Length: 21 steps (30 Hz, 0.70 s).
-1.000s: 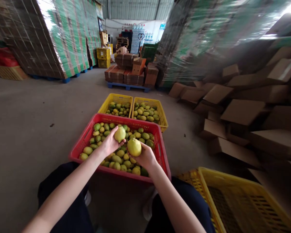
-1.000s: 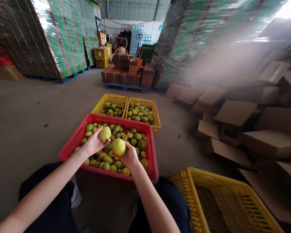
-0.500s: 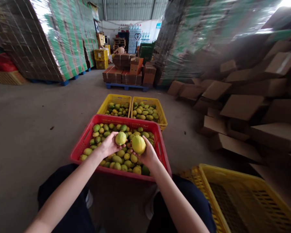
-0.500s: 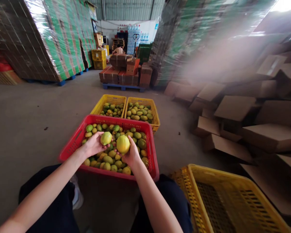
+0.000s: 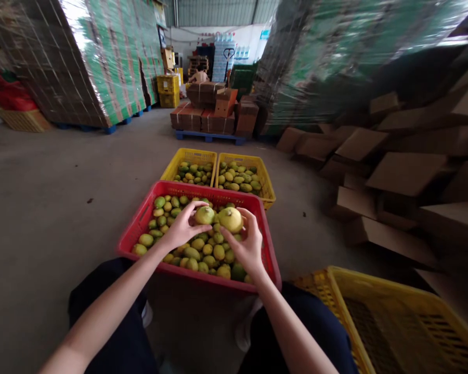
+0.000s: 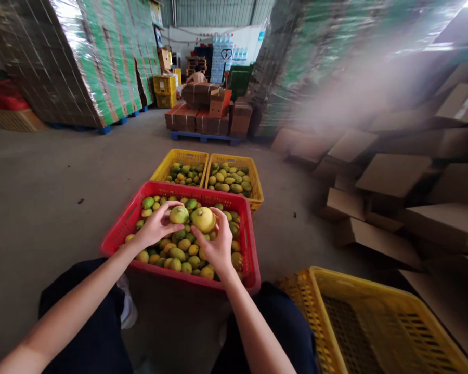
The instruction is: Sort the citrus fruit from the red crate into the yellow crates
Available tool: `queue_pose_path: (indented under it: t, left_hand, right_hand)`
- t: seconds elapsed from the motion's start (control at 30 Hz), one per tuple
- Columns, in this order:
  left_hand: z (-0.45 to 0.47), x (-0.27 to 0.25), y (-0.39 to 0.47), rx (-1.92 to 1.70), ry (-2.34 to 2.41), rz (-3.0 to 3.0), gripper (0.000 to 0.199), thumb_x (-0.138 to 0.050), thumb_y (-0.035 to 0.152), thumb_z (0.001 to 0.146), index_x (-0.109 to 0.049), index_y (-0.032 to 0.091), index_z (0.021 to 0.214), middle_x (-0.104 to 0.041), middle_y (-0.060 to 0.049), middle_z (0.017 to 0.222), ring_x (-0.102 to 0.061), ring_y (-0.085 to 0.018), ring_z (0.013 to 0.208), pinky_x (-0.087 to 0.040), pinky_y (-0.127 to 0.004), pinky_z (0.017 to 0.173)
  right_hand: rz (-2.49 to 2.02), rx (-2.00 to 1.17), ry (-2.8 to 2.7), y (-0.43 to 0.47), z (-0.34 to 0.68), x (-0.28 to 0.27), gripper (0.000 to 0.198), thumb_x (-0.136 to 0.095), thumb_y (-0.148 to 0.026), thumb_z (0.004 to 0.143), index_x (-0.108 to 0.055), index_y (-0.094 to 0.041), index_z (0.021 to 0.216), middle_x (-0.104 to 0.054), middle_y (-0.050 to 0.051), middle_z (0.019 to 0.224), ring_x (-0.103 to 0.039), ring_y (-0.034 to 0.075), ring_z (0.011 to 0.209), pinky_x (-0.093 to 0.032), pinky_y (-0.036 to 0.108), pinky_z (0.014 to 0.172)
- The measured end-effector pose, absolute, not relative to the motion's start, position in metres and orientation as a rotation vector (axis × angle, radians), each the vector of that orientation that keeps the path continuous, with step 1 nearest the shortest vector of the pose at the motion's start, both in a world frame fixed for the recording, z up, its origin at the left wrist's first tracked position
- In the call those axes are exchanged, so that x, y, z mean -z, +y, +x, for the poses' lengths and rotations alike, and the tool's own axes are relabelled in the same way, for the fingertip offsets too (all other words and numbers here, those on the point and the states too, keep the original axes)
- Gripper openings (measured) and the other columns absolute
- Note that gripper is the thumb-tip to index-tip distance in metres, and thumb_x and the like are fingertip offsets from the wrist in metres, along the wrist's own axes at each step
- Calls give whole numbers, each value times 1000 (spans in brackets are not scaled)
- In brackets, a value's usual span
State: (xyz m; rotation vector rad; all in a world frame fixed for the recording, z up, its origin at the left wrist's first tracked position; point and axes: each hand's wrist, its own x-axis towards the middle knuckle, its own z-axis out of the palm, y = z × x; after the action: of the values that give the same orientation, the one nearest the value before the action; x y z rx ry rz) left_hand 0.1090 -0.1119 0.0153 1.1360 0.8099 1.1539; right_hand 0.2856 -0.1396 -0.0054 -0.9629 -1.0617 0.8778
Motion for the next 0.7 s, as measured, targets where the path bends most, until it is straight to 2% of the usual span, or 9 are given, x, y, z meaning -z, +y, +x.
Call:
queue_pose_path:
  t: [0.13, 0.27, 0.43, 0.5, 0.57, 0.63, 0.7]
  left_hand:
    - [107, -23, -117, -1272, 814, 1363, 52, -83, 5, 50, -68, 21, 97, -62, -5, 105, -54, -21, 107, -36, -25, 99]
    - [106, -26, -120, -1269, 815, 1539, 47, -82, 12, 55, -66, 24, 97, -60, -7, 108, -49, -26, 112, -31, -33, 105]
    - [105, -29, -122, -1288, 808, 1525, 46, -84, 11, 51, -68, 22, 92, -61, -7, 105, -50, -25, 111, -30, -32, 105]
    - [105, -28, -122, -1290, 826, 1532, 46, -85, 12, 51, -68, 22, 93, -61, -7, 105, -52, -24, 109, -36, -28, 100]
    - [106, -25, -120, -1264, 854, 1461, 45, -84, 17, 53, -67, 22, 94, -61, -5, 103, -56, -20, 100, -44, -24, 88]
    - [109, -20, -118, -1209, 866, 1262, 38, -80, 29, 63, -64, 21, 97, -62, -4, 95, -60, -16, 83, -48, -20, 69]
    - [113, -15, -115, -1114, 844, 994, 34, -67, 42, 74, -63, 19, 98, -62, -3, 84, -59, -12, 62, -46, -18, 51]
  right_hand:
    - [-929, -556, -1314, -147, 283, 9, 55, -77, -9, 56, -59, -29, 104, -57, 4, 116, -51, 25, 113, -40, 42, 100]
    - [-930, -499, -1337, -146, 281, 11, 51, -75, -9, 57, -57, -29, 101, -56, 6, 115, -51, 27, 113, -40, 47, 100]
    - [-942, -483, -1380, -145, 282, 10, 51, -74, -10, 60, -55, -31, 102, -54, 5, 118, -49, 25, 116, -39, 46, 101]
    - [-931, -506, -1357, -146, 282, 8, 53, -77, -11, 58, -55, -30, 102, -54, 4, 116, -50, 24, 114, -41, 42, 99]
    - [-949, -626, -1278, -146, 282, 4, 54, -79, -14, 56, -56, -29, 103, -57, 3, 111, -54, 22, 105, -46, 37, 91]
    - [-994, -852, -1144, -144, 280, 1, 45, -78, -24, 61, -58, -27, 101, -61, 1, 102, -58, 19, 91, -50, 31, 78]
    - [-1012, -1111, -957, -141, 278, -1, 32, -72, -37, 69, -61, -24, 96, -64, -1, 92, -59, 16, 79, -50, 27, 66]
